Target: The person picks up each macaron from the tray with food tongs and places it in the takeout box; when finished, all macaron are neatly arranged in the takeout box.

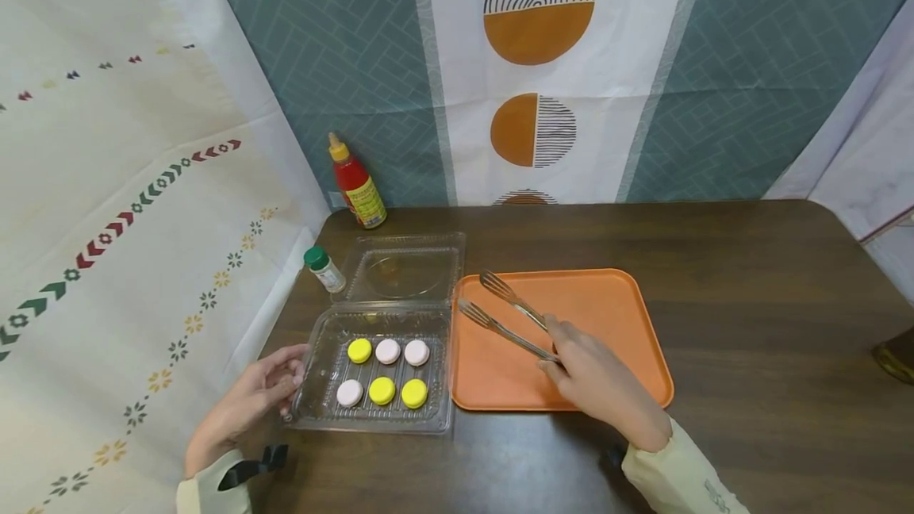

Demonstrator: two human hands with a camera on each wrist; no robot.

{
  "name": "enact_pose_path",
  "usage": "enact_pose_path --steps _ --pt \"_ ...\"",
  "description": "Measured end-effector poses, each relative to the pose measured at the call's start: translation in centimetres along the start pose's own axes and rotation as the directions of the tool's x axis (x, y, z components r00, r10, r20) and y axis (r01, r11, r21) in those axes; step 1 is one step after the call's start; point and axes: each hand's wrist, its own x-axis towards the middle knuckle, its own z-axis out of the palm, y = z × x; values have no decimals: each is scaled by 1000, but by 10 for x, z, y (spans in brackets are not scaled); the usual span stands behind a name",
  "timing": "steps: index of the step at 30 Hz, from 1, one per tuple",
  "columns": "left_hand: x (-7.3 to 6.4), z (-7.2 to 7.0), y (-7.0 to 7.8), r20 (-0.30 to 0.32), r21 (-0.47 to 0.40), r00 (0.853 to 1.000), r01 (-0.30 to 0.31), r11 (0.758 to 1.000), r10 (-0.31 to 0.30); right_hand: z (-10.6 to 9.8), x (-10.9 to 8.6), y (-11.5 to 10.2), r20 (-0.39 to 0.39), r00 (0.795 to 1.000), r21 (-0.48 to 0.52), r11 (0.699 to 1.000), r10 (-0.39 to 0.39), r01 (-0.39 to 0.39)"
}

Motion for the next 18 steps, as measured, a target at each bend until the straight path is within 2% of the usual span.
enact_pose_path --steps 5,10,18 --pt "1 0 0 10 -22 1000 -14 1000 15 -9 -13 8 -31 998 28 998 56 -55" --pt "3 1 -1 16 -30 1000 -24 999 25 -17 -26 19 -98 991 -11 996 88 -89" --pt "1 1 -2 5 -10 1000 -9 1000 9 -30 -42 40 -242 965 -85 988 105 -129"
